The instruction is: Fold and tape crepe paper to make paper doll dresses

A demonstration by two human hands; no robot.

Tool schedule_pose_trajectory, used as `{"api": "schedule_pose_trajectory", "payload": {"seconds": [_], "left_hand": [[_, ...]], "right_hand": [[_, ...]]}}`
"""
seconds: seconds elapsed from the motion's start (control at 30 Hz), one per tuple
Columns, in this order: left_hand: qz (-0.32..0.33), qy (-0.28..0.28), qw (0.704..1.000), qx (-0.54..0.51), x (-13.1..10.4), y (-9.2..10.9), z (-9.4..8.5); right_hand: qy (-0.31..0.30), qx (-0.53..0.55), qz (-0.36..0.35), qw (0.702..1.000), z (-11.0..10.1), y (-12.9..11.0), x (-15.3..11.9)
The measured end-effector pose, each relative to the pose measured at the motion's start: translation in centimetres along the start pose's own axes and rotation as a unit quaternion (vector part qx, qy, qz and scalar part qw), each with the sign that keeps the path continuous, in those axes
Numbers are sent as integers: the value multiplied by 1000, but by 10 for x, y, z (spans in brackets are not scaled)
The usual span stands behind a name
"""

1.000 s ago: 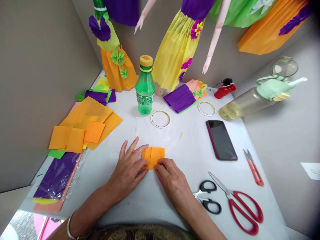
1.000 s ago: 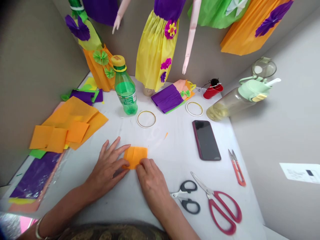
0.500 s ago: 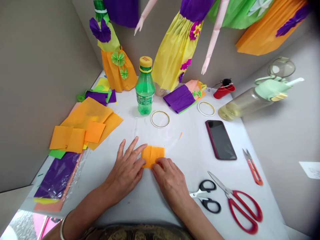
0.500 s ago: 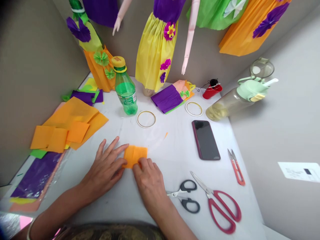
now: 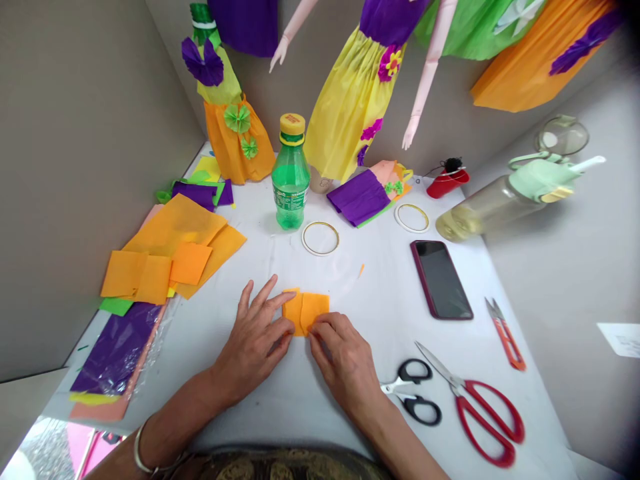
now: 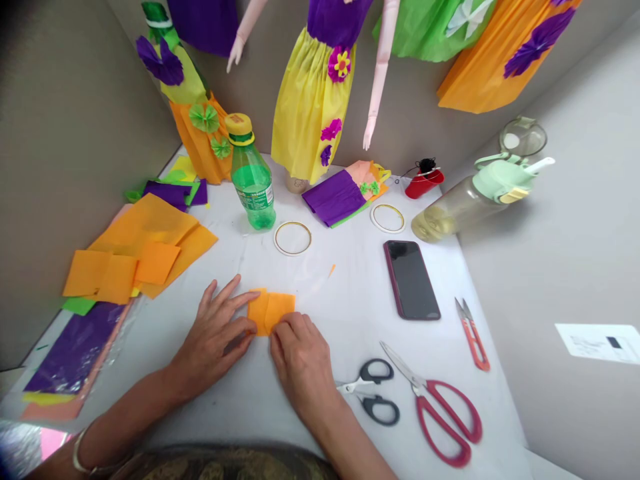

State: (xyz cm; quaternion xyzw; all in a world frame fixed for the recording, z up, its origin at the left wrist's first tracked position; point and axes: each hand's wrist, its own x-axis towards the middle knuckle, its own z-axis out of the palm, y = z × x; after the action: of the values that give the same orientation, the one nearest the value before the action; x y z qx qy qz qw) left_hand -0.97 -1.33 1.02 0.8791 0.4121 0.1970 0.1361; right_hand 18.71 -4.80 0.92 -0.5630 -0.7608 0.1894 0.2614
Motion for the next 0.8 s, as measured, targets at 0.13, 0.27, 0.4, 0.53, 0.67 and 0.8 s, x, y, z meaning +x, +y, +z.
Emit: {"api": "schedule_pose_trajectory", "payload": {"seconds": [0.13, 0.27, 0.4, 0.53, 0.67, 0.8], "left_hand": [[-2, 1, 1000, -17, 0, 0, 0], [-3, 7, 1000, -27, 1, 1, 0], [-7, 4, 999, -36, 1, 1, 0], [-4, 3, 999, -41, 1, 0, 1], [-10, 6, 999, -47, 2, -1, 2], [-12, 10, 998, -54, 2, -2, 3]], "right_hand": [[30, 96, 44, 994, -3, 1, -4], [41, 106, 61, 992, -4, 2, -9], [24, 28, 18, 999, 0, 1, -9], [17, -19, -5, 1000, 5, -3, -5], [38, 22, 10, 999, 5, -3, -4], [69, 95, 65, 991, 3, 0, -7]]}}
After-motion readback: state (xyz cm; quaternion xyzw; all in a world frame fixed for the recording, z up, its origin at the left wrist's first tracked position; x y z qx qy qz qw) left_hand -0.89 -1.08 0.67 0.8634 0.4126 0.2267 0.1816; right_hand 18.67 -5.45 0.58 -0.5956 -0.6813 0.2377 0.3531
